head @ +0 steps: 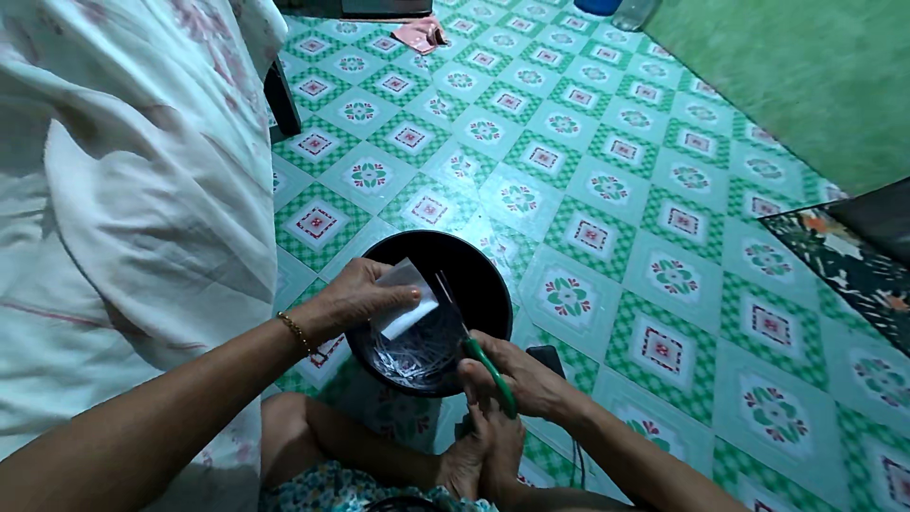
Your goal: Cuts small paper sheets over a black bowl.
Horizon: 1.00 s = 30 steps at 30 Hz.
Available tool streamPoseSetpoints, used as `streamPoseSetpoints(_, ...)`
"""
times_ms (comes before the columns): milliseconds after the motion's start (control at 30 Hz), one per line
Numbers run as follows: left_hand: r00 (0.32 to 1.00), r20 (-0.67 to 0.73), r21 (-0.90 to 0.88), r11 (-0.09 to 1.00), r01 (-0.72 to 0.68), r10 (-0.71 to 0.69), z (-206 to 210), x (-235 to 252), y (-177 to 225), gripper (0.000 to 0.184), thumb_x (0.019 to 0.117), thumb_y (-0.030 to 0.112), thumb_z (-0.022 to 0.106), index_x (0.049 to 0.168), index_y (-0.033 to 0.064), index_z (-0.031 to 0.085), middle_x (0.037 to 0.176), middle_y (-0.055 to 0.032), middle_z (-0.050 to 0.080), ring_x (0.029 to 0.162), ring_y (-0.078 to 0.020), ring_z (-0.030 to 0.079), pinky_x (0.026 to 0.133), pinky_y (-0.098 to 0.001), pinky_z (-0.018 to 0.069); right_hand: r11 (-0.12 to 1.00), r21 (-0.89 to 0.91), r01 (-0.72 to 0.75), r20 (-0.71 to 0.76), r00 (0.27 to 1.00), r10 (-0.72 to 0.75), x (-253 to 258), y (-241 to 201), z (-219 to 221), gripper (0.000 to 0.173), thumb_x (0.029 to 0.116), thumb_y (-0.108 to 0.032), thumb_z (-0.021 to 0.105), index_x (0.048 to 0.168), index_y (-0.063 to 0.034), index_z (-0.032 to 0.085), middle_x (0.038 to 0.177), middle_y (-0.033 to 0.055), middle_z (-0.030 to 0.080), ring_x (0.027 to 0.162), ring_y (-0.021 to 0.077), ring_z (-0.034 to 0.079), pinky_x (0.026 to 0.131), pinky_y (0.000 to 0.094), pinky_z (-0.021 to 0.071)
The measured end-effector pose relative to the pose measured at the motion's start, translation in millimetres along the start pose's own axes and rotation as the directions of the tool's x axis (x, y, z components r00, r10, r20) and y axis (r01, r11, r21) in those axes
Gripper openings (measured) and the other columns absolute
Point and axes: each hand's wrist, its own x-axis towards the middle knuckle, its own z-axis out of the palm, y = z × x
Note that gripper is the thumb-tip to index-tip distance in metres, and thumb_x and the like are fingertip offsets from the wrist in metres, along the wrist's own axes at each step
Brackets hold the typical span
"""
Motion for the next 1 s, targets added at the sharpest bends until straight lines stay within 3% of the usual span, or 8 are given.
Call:
streamPoseSetpoints(133,0.996,-0.053,-0.004,0.997,-0.072,0.072,-5.4,0.2,0.0,0.013,0.0940,0.002,0.069,0.081,0.0051,0.069,0.067,0.0042,0.067,0.060,-0.0002,0.063,0.062,-0.0180,0.0536,0.997,-0.080,0.012,0.037,0.999,-0.009,-2.5,3.0,-1.2,0.049,0.0970,-0.052,0.056,0.107,-0.0046,0.056,0.074,-0.0057,0.058,0.062,0.0008,0.056,0.061,0.0203,0.0485)
streamPoseSetpoints(333,0.995,-0.018,-0.006,0.995,-0.096,0.096,-2.3,-1.3,-2.0,0.013,0.0933,0.002,0.069,0.081,0.0052,0.069,0.067,0.0044,0.066,0.060,0.0000,0.062,0.062,-0.0180,0.0529,0.992,-0.127,-0.002,0.036,0.999,0.007,1.2,1.1,-0.3,0.051,0.0959,-0.055,0.058,0.108,-0.0049,0.056,0.076,-0.0037,0.058,0.064,0.0035,0.058,0.063,0.0233,0.0502)
streamPoseSetpoints(467,0.989,-0.029,0.023,0.990,-0.143,0.143,0.3,-3.7,-2.0,0.016,0.0937,0.001,0.069,0.078,0.0045,0.069,0.064,0.0032,0.065,0.057,0.0003,0.060,0.058,-0.0165,0.0512,0.992,-0.123,0.035,0.026,0.999,-0.032,2.4,1.3,0.4,0.051,0.0955,-0.056,0.058,0.105,-0.0057,0.057,0.074,-0.0056,0.057,0.062,0.0013,0.057,0.061,0.0204,0.0488)
streamPoseSetpoints(733,0.995,-0.016,0.003,0.995,-0.101,0.101,1.8,-1.3,-1.1,0.013,0.0931,0.002,0.070,0.080,0.0050,0.069,0.066,0.0040,0.066,0.060,-0.0003,0.062,0.062,-0.0182,0.0525,0.990,-0.126,0.068,-0.008,0.998,-0.070,3.5,4.5,2.6,0.052,0.0951,-0.056,0.058,0.104,-0.0040,0.058,0.073,-0.0048,0.056,0.061,0.0013,0.056,0.060,0.0208,0.0486)
streamPoseSetpoints(1000,0.997,-0.025,-0.052,0.995,-0.081,0.079,2.5,-1.7,-0.4,0.013,0.0934,0.001,0.068,0.081,0.0058,0.070,0.067,0.0040,0.068,0.060,-0.0003,0.063,0.061,-0.0179,0.0537,0.995,-0.067,0.069,-0.028,0.997,-0.071,4.0,5.9,4.6,0.045,0.0954,-0.053,0.060,0.100,-0.0079,0.056,0.066,-0.0100,0.052,0.055,-0.0024,0.053,0.055,0.0162,0.0453)
